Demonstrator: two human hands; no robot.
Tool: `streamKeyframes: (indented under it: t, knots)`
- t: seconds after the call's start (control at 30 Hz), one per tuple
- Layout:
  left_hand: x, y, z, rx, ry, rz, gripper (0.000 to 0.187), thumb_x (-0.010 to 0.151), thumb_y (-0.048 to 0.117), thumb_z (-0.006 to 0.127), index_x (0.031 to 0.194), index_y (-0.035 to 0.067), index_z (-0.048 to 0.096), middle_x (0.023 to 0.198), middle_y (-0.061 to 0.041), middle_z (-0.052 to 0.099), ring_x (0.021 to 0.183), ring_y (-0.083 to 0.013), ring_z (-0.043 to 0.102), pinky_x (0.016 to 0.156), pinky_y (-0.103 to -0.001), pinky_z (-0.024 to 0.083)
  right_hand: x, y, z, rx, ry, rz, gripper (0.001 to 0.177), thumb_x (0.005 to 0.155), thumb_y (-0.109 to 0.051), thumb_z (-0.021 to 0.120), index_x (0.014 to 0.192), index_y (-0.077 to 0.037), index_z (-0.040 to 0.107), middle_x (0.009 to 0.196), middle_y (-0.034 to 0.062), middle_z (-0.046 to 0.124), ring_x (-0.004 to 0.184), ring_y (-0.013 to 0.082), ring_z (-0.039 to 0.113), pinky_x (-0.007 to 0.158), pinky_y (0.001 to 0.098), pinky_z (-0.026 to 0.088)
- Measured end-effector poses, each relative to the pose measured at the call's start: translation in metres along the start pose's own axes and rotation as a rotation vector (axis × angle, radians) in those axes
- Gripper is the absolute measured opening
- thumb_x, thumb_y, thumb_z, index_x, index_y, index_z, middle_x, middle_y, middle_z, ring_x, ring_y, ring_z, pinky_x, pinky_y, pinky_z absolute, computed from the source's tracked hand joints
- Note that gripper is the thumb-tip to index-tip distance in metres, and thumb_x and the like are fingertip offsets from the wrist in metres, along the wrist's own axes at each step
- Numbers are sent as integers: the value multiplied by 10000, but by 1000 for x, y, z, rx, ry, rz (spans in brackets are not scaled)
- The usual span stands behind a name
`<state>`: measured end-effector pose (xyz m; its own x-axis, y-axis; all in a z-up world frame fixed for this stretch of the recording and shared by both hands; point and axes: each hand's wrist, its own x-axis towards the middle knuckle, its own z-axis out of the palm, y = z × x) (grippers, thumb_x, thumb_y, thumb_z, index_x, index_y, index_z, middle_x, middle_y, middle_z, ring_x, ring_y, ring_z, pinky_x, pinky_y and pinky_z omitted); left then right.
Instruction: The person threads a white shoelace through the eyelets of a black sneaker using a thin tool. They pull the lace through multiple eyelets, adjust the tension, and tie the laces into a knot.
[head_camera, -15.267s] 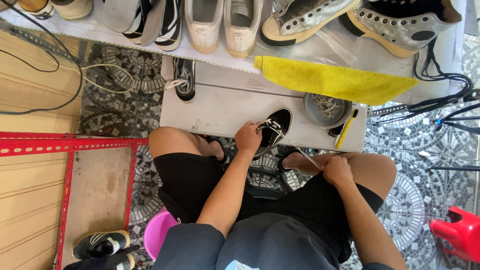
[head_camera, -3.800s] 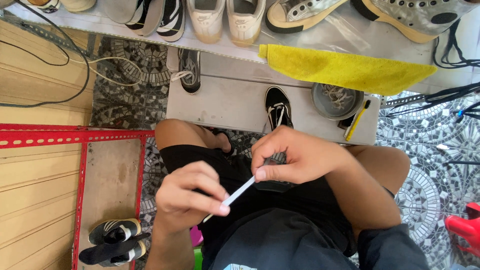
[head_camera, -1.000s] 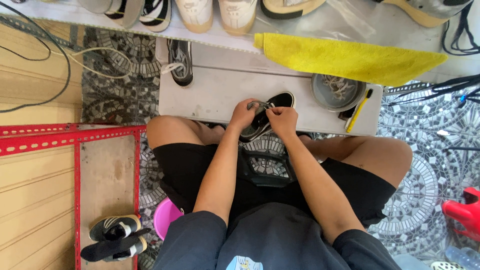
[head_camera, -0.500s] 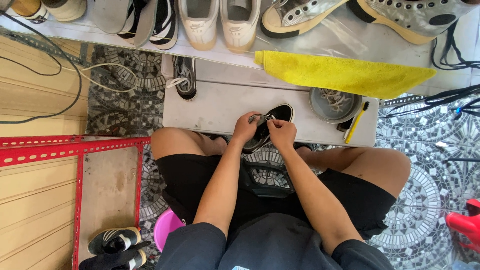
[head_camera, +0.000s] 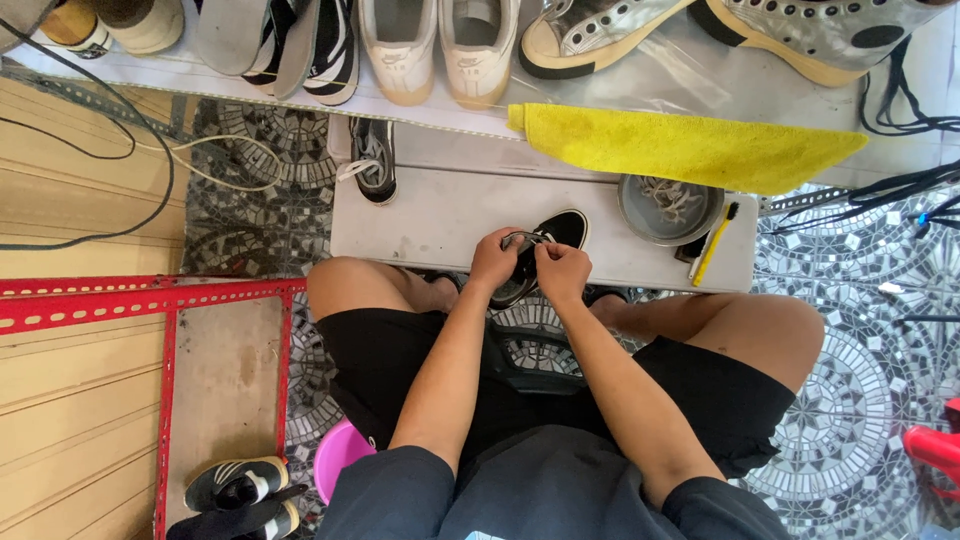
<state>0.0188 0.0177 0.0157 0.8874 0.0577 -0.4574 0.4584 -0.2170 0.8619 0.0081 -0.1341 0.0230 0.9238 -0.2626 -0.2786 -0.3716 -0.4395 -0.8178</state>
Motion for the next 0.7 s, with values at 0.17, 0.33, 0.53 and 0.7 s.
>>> streamKeyframes:
  t: [0.17, 0.33, 0.53, 0.7]
  knots:
    - [9, -11, 2, -1, 7, 0, 374, 1169, 314, 649, 1450, 93, 761, 1384, -262, 750, 1341, -486, 683, 1135, -607, 568, -2, -2, 2, 16, 40, 11, 197, 1028, -155, 800, 1077, 13, 891, 824, 188, 817, 845, 332, 811, 687, 438, 619]
    - [10, -17, 7, -16, 45, 28, 386, 1155, 319, 677, 1423, 61, 778, 1344, -272, 771, 1312, -489, 702, 1123, -589, 575, -2, 1, 4, 50, 72, 1, 189, 1035, -160, 800, 1084, -2, 892, 794, 180, 808, 833, 333, 808, 672, 445, 605]
    - [2, -18, 15, -24, 56, 17, 373, 1136, 399, 727, 1379, 133, 824, 1308, -200, 807, 1261, -392, 741, 1084, -529, 607, 1, 14, 6, 44, 90, 38, 175, 1002, -202, 842, 1054, -43, 891, 829, 183, 822, 867, 344, 814, 689, 469, 605]
    - [-2, -31, 23, -17, 120, 82, 333, 1112, 372, 764, 1317, 123, 850, 1222, -198, 828, 1169, -396, 769, 997, -507, 633, 8, 36, 9, 64, 46, 22, 207, 1032, -213, 829, 1097, -27, 891, 838, 174, 820, 865, 309, 808, 710, 450, 612]
